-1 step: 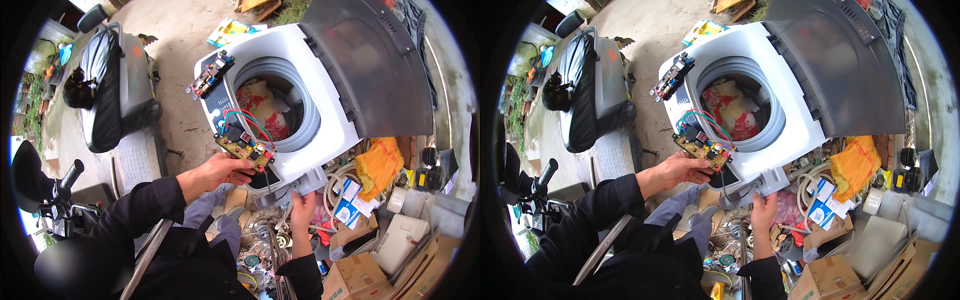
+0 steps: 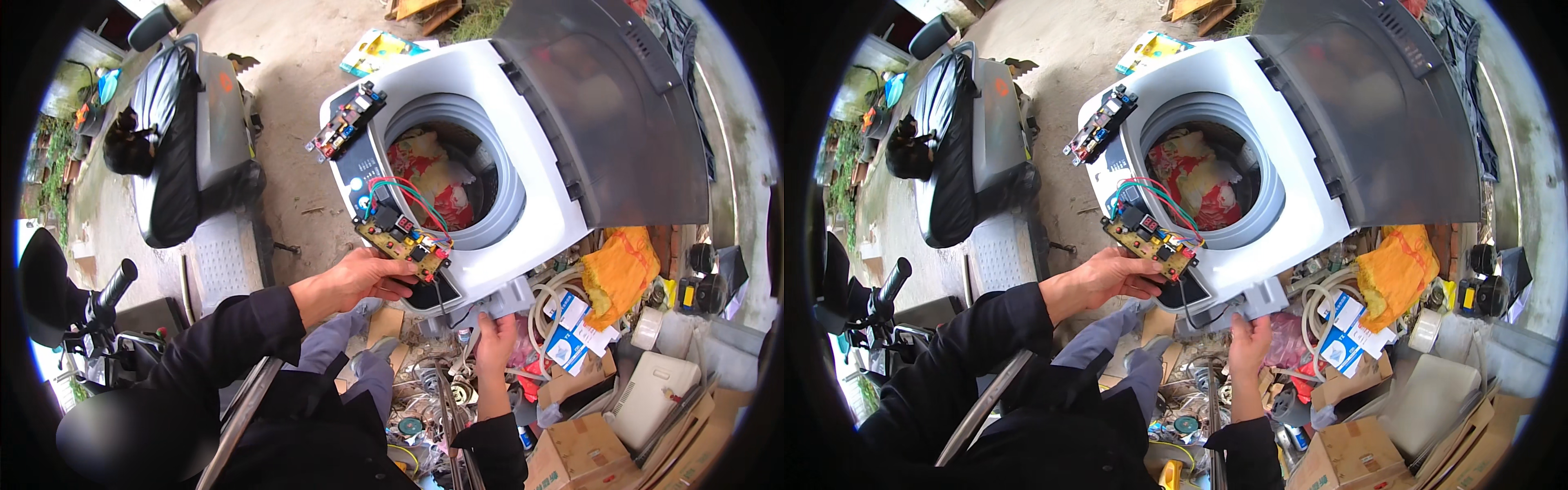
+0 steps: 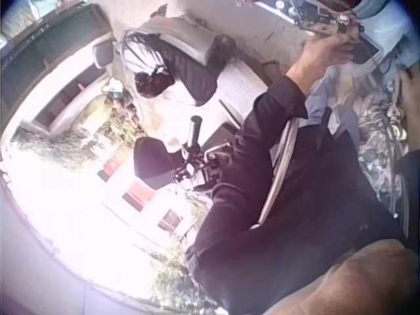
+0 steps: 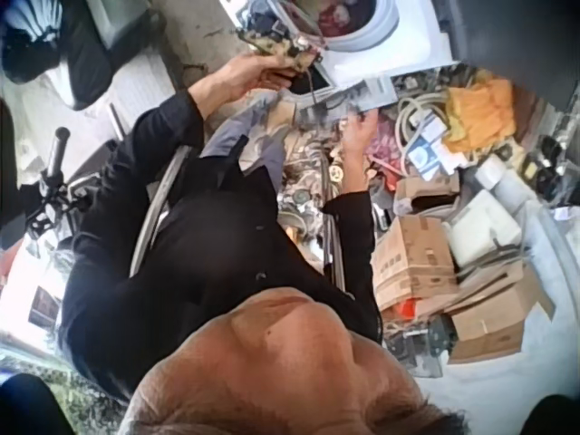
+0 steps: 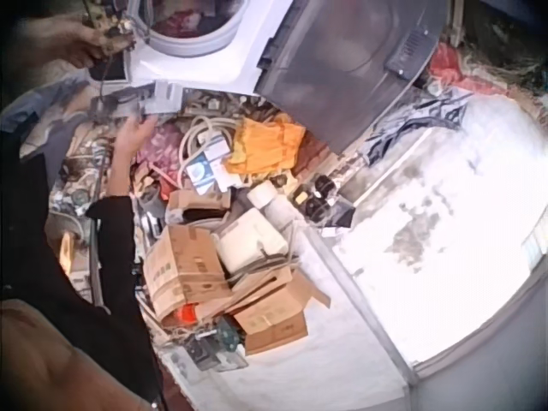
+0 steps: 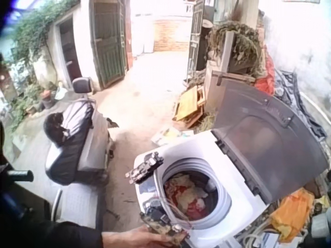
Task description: The person removes the control panel from a top-loading washing machine, disconnects several wire harnesses, and then reinstalls the panel, reconnecting the wires and closing the lid.
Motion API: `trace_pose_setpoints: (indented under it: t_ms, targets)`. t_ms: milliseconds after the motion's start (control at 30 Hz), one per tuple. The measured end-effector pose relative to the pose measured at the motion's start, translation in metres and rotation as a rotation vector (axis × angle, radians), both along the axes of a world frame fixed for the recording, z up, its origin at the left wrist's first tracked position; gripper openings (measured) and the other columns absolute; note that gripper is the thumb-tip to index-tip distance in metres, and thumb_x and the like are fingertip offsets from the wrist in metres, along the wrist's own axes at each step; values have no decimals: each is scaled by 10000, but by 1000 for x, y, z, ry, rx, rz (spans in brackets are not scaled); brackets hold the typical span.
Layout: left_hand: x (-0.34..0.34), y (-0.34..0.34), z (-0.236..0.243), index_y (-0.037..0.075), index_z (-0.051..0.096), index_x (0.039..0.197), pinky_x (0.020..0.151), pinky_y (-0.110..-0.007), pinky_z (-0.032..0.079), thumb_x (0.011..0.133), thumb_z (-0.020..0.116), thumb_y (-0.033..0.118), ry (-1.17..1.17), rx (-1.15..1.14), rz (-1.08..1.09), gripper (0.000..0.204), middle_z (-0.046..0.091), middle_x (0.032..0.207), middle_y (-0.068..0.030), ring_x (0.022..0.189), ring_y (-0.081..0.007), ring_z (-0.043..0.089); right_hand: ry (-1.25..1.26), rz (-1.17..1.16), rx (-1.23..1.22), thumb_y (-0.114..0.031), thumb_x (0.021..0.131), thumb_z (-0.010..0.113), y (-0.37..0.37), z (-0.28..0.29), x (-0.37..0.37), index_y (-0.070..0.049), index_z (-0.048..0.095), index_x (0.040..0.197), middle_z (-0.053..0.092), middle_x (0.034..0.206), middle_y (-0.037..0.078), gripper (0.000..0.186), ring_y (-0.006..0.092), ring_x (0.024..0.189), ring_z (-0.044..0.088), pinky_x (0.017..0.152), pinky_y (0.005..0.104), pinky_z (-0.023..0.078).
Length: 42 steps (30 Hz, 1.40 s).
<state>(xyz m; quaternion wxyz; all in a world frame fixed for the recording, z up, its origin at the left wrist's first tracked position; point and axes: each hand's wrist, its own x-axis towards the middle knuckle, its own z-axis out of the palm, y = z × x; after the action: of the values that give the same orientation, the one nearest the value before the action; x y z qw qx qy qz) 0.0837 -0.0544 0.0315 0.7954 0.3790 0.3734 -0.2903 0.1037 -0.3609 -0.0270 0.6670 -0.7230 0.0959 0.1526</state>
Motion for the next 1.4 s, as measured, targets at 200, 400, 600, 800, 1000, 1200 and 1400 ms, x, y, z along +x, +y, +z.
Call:
trace_pose_setpoints:
  t_ms: [200,400,600,800,1000,1200,1400]
  targets:
    - [4,2,-2,56,705,1160,768,-304,585,913,772,242,-56,41,-5,317,746,1086,-71,882,-186,738,-34,5,-137,55,922,629,-17,-20,20,39,663,1211,713,1118,91,291,142,986,655,894,280,511]
    - [10,1,0,26,682,1186,801,-336,607,922,764,195,-40,33,-18,323,741,1112,-110,881,-216,749,-34,345,-330,81,830,602,-23,-8,30,23,641,1264,733,1098,146,439,216,981,701,895,315,524]
    - [10,1,2,29,678,1191,744,-335,625,928,762,194,-1,8,-6,322,739,1108,-112,853,-222,757,-139,709,-1004,26,785,629,-22,53,60,-13,687,1130,726,976,178,352,331,936,725,833,401,545]
    - [8,-12,5,69,682,1186,743,-350,628,924,774,205,48,-76,-6,309,745,1066,-100,830,-217,757,-627,683,-586,-137,770,765,83,120,84,-58,622,1303,627,1271,198,558,383,1155,625,995,476,495]
    - [1,-1,7,70,707,1123,746,-344,608,911,794,327,-51,-101,-285,344,756,989,-78,826,-195,748,-548,985,-594,-153,718,844,128,94,85,-89,498,1460,420,1534,230,821,449,1328,497,1096,495,434]
    - [24,75,-22,6,750,877,534,-324,580,812,660,214,-32,682,-1301,236,736,679,-113,568,-182,720,-541,969,-612,-175,667,908,128,105,87,-125,496,1458,447,1495,242,893,460,1281,522,1067,503,450]
    - [15,164,-92,-7,613,1246,936,-382,534,953,602,288,-188,1333,511,415,712,1144,-179,1047,-287,693,-578,956,-631,-230,686,901,139,111,78,-137,496,1466,458,1482,236,884,450,1284,516,1066,521,432]
